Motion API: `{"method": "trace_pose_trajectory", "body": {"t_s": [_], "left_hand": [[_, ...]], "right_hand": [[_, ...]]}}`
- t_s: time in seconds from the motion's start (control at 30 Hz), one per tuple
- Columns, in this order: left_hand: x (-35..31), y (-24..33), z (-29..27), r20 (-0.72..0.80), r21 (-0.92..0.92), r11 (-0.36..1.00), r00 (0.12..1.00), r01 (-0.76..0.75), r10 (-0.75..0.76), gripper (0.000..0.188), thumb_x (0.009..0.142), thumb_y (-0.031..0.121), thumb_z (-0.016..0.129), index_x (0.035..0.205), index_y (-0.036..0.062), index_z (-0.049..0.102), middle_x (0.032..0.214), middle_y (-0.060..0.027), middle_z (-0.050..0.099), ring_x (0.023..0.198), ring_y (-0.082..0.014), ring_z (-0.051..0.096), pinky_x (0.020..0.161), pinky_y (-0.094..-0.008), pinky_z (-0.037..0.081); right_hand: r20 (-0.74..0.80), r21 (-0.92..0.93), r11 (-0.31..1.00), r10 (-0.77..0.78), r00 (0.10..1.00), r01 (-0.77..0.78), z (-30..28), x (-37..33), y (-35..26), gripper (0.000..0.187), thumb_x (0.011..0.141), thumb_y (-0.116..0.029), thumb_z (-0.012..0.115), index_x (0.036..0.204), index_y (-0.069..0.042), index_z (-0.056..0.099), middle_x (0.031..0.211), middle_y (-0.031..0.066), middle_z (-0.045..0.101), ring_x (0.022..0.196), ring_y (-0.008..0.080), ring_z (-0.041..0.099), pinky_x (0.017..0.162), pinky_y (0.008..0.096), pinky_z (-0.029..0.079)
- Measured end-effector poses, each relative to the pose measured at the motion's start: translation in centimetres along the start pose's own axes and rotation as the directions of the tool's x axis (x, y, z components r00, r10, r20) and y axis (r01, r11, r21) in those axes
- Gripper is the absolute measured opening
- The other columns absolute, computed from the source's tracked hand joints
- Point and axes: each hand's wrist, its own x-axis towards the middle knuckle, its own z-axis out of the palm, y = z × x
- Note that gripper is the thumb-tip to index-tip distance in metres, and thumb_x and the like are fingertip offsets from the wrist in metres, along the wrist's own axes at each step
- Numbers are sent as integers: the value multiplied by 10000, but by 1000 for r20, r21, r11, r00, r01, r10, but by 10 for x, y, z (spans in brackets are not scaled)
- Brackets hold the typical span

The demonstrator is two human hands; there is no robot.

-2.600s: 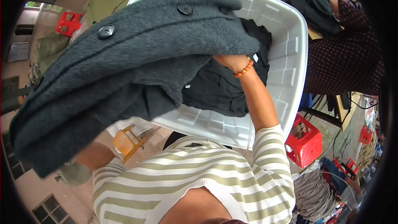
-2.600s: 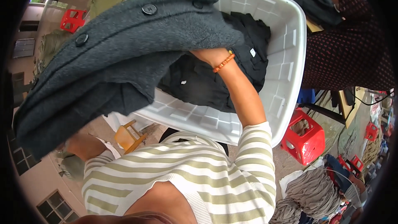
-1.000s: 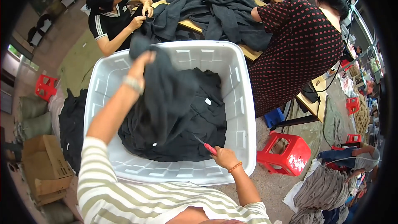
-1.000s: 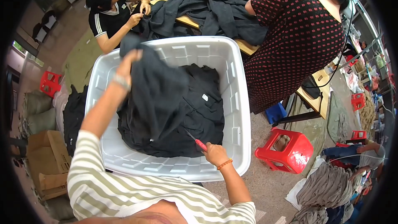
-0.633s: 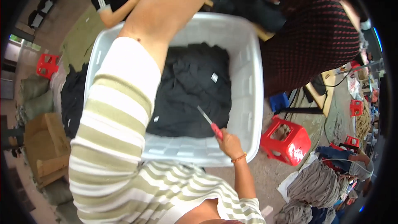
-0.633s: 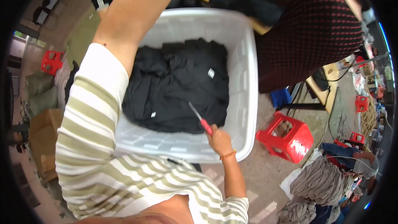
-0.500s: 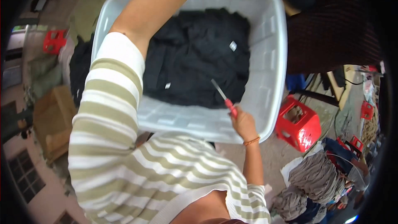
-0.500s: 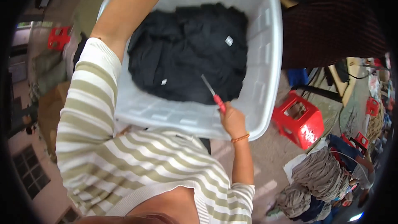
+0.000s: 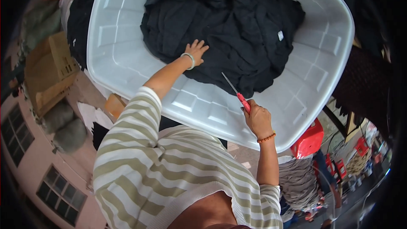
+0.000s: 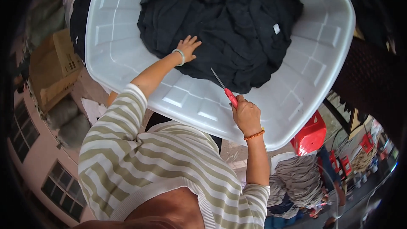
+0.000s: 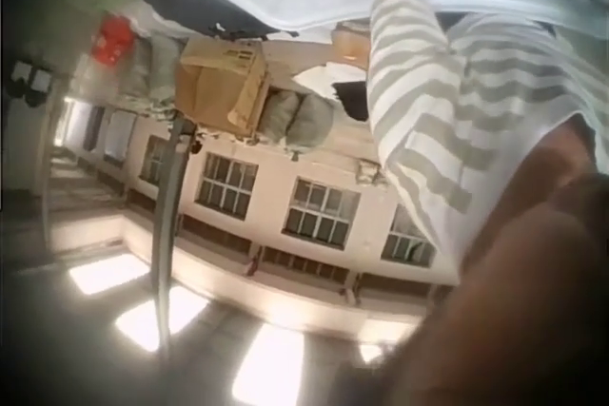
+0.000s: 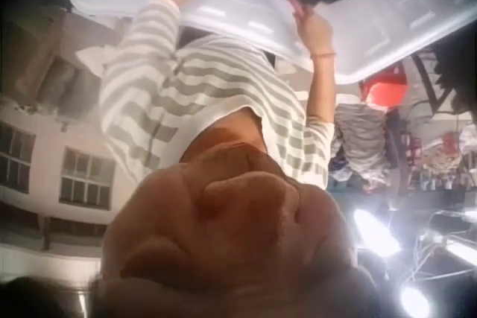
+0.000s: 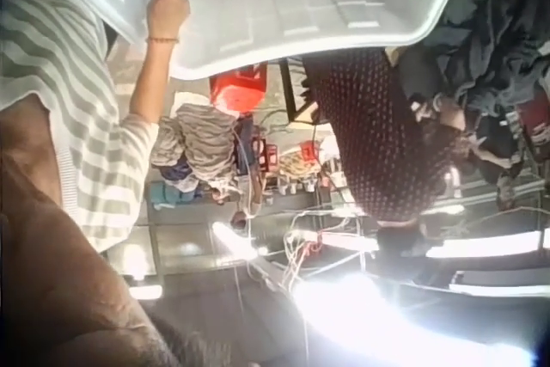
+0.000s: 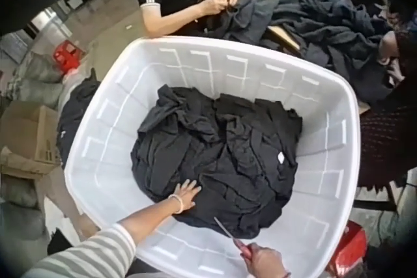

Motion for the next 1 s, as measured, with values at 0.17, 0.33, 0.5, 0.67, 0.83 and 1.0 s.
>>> {"method": "trace_pose_trajectory", "body": {"t_s": [0.17, 0.33, 0.5, 0.67, 0.83, 1.0], "left_hand": [[-1, -27, -3, -541, 66, 992, 839, 107, -55, 930, 706, 253, 777, 1462, 160, 244, 1528, -204, 133, 1422, -383, 102, 1064, -665, 115], [11, -103, -31, -341, -376, 837, 780, 399, -525, 854, 716, 177, 764, 1428, 123, 296, 1469, -204, 256, 1322, -398, 314, 1046, -524, 332], [21, -129, -26, -497, -498, 864, 790, 78, -358, 350, 725, 75, 622, 1074, 64, 630, 1061, -207, 634, 994, -361, 613, 886, -404, 494], [-73, 17, -19, 179, -284, 828, 821, -484, 542, 367, 731, 73, 569, 1092, 60, 637, 1063, -187, 643, 1035, -342, 604, 904, -425, 472], [-87, 33, 27, 162, -550, 738, 817, -391, 553, 398, 771, 105, 532, 1156, 14, 582, 1084, -213, 603, 1045, -388, 564, 916, -448, 446], [-74, 53, -2, -148, -784, 531, 928, -320, 341, 262, 740, 120, 602, 965, -11, 629, 979, -219, 634, 966, -398, 587, 853, -455, 464]], "right_hand": [[67, -46, 999, -2, 998, 5, 4, 17, -20, 210, 861, -257, 629, 928, -66, 574, 684, 176, 632, 657, 371, 630, 608, 454, 496], [61, -98, 995, -31, 998, 37, 10, 29, -29, 213, 855, -260, 633, 923, -67, 573, 686, 178, 634, 644, 364, 631, 605, 449, 499], [67, -96, 995, -13, 998, 20, 6, 44, -45, 220, 854, -263, 631, 932, -67, 568, 709, 169, 641, 657, 359, 635, 616, 452, 505], [27, -100, 992, 76, 997, -73, -5, 55, -48, 216, 856, -265, 631, 930, -72, 568, 694, 167, 640, 654, 361, 637, 610, 459, 504], [17, -102, 990, 99, 995, -96, -16, 68, -53, 223, 859, -272, 628, 945, -73, 574, 695, 179, 640, 664, 385, 631, 615, 471, 499], [3, -89, 986, 139, 990, -138, -13, 71, -45, 238, 877, -287, 606, 979, -74, 577, 718, 199, 647, 683, 400, 630, 635, 481, 495]]}}
